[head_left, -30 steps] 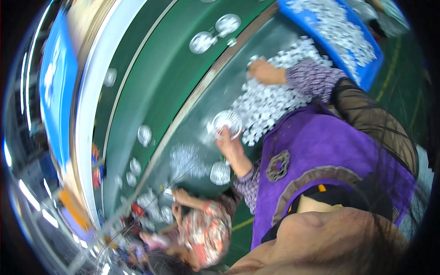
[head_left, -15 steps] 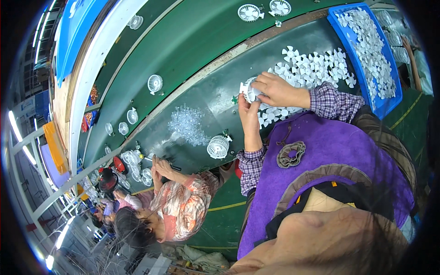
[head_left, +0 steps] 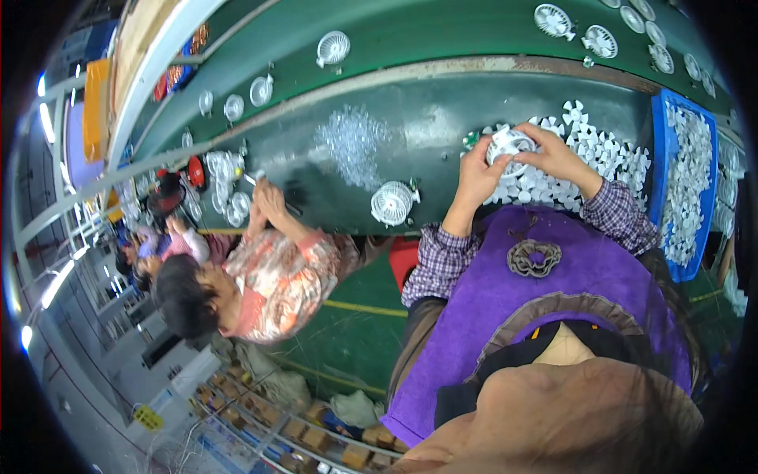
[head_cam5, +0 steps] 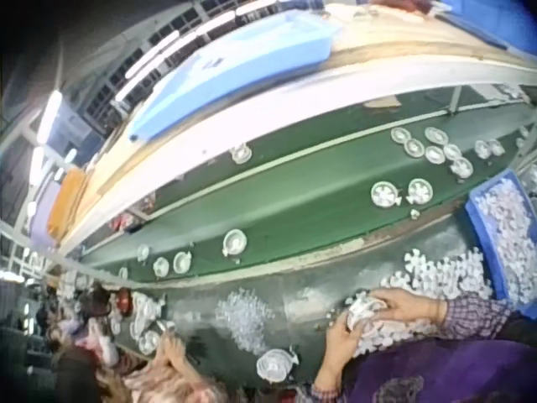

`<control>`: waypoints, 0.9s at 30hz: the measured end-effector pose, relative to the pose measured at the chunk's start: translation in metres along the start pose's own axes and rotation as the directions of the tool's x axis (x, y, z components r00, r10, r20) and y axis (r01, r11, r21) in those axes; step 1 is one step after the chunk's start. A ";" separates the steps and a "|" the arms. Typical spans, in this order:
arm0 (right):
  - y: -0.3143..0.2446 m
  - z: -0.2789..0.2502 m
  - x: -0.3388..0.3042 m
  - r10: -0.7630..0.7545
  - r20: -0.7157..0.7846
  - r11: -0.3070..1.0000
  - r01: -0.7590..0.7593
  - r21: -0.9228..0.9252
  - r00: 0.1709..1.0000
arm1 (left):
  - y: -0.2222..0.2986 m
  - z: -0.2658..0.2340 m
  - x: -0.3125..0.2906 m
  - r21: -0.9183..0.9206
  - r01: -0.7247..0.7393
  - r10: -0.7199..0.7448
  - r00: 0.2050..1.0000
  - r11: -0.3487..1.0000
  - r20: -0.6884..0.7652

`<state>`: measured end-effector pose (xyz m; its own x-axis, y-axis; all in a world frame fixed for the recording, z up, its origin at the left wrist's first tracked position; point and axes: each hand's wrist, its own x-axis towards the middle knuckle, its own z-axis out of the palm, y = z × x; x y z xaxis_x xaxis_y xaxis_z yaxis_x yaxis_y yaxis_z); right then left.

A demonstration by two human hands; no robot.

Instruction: Assembling small plastic fan components on an assembly line.

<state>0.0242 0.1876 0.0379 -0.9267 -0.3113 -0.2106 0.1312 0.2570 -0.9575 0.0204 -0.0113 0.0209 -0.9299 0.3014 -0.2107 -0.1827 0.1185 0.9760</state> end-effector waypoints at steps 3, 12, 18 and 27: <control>-0.011 0.005 0.006 0.019 0.032 1.000 -0.019 -0.014 0.999 | 0.001 -0.004 -0.003 -0.029 0.001 -0.002 1.000 1.000 -0.025; 0.029 -0.027 0.079 0.267 0.038 0.927 -0.267 0.263 0.963 | -0.010 -0.060 -0.055 -0.373 0.386 -0.441 0.895 0.844 -0.071; 0.088 -0.095 0.063 0.355 -0.406 0.934 -0.342 0.107 0.842 | -0.072 -0.139 -0.138 -0.373 0.631 -0.732 0.561 0.680 -0.386; 0.076 -0.083 -0.026 0.365 -0.453 0.922 -0.247 0.298 0.813 | -0.083 -0.141 -0.143 -0.459 0.528 -0.696 0.465 0.714 -0.547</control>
<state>0.0294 0.2911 -0.0126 -0.8656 0.2553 -0.4308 0.4548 0.0409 -0.8896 0.1236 -0.1979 -0.0219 -0.4804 -0.4598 -0.7469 -0.7679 -0.1909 0.6114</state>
